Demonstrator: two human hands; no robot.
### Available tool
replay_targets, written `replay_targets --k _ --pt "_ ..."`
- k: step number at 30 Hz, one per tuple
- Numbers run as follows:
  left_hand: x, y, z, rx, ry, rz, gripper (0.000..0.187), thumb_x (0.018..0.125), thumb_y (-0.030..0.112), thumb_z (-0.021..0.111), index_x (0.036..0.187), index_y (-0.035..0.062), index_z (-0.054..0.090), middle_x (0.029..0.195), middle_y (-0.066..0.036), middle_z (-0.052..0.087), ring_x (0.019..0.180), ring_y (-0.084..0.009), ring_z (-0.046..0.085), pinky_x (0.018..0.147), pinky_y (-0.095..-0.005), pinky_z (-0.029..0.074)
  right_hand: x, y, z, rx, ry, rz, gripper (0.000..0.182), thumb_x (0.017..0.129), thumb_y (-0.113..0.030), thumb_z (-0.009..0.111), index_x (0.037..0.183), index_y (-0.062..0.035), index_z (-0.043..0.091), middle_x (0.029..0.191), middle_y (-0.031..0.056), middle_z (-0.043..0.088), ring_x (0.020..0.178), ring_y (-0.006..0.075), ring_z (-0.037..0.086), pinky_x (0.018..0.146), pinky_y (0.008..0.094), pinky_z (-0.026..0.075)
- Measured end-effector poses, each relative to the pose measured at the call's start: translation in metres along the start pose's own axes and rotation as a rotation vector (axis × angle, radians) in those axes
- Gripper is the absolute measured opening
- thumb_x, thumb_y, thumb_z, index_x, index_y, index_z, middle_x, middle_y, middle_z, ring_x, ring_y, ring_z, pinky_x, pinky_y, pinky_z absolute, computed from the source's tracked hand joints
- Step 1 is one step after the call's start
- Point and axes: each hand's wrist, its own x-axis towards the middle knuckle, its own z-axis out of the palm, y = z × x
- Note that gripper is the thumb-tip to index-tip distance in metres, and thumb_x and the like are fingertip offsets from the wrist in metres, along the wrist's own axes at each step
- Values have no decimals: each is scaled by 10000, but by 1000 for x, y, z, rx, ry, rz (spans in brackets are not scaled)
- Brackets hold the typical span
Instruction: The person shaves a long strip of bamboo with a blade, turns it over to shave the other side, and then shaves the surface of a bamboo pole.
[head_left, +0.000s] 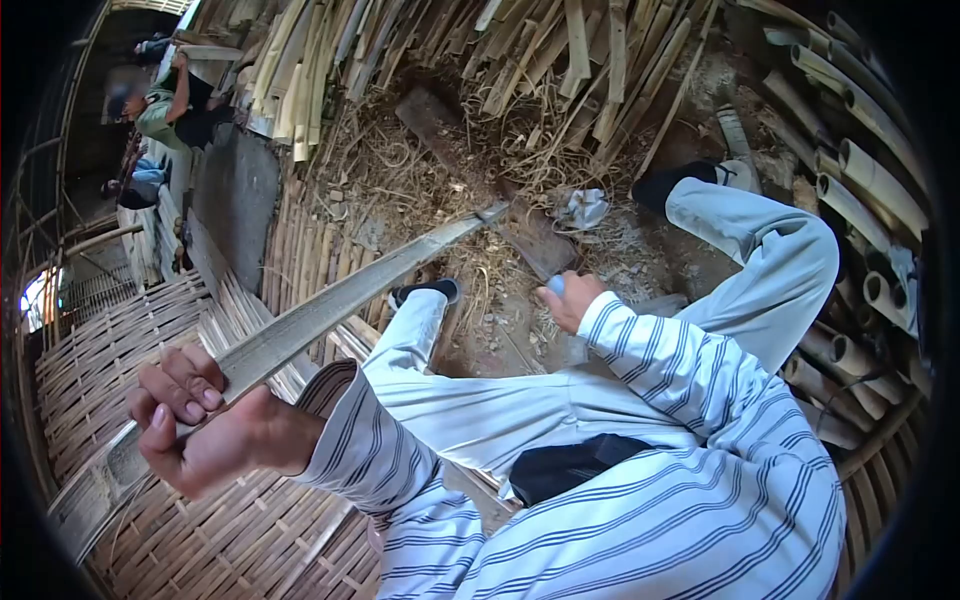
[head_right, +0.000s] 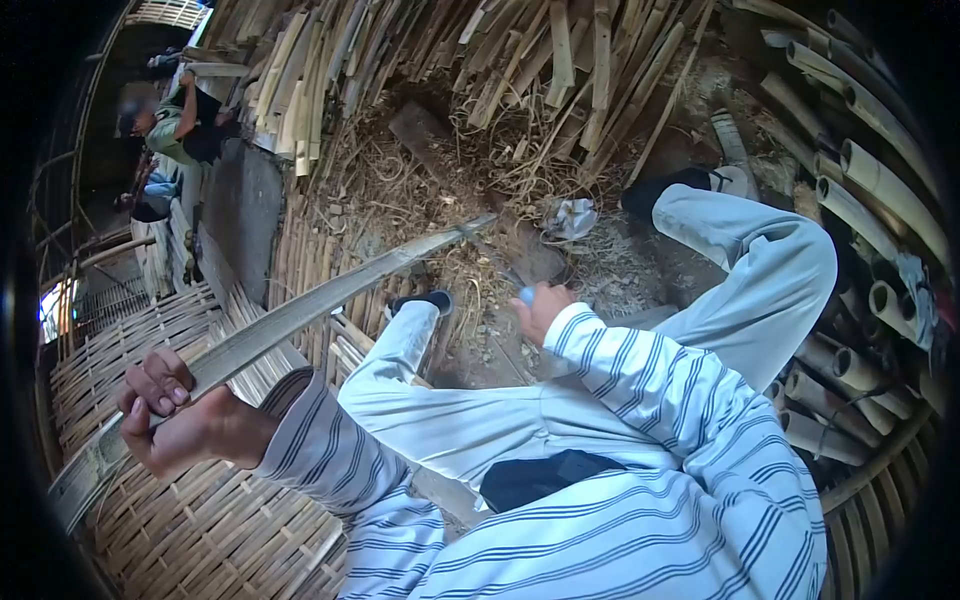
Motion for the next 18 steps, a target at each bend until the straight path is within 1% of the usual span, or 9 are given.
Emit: replay_targets --k 3,4,8,11,12,14,15,16,18 --pt "-3 1 0 39 40 4 141 613 146 429 575 125 294 487 -4 261 409 -96 212 393 -236 174 -15 -43 -26 234 -64 -110 484 909 -444 484 904 31 576 699 254 622 681 417 632 649 463 518" --pt "-4 1 -1 39 34 9 141 613 145 428 577 122 294 490 -5 262 409 -96 213 391 -236 174 -20 -56 -27 260 -24 -175 471 914 -438 480 887 25 564 652 242 608 625 411 622 598 457 513" --pt "4 1 -18 -107 -113 -6 156 596 126 450 571 124 296 496 -9 271 394 -96 228 376 -232 200 -46 -97 -35 446 -19 -406 445 928 -421 472 886 17 537 571 226 573 516 405 593 505 453 494" --pt "3 2 -25 -188 -222 -36 179 595 120 484 572 125 306 507 -8 293 395 -92 255 383 -218 226 -31 -85 -14 255 163 -471 448 928 -425 475 912 19 531 558 207 574 463 390 581 475 437 492" --pt "2 2 -27 -184 -247 -30 180 599 122 488 572 124 310 510 -8 296 398 -92 259 385 -217 227 -27 -85 -27 230 -78 -234 516 928 -477 430 955 21 563 647 231 620 661 429 636 650 491 521" --pt "1 4 -33 -223 -317 -36 183 599 121 505 575 124 324 511 -4 300 393 -91 251 385 -216 223 6 -53 0 128 -1 -62 565 922 -497 428 968 44 588 679 234 630 754 417 646 702 479 522" --pt "0 5 -37 -226 -320 -34 183 598 118 508 574 124 326 510 -4 300 390 -90 246 384 -216 222 29 -31 11 95 -28 -13 610 924 -505 410 915 68 619 732 253 639 827 411 642 749 470 515" --pt "0 5 -40 -231 -329 -31 183 596 114 510 574 124 328 509 -3 300 388 -90 242 383 -216 220 49 -11 14 179 -152 13 623 931 -492 391 827 75 630 767 277 638 803 414 640 766 466 510" --pt "3 3 -40 -237 -343 -32 192 593 109 511 574 127 320 504 0 291 384 -88 224 381 -217 212 49 -14 9 150 -79 -77 617 935 -482 382 803 65 635 773 285 636 807 418 637 780 465 505"
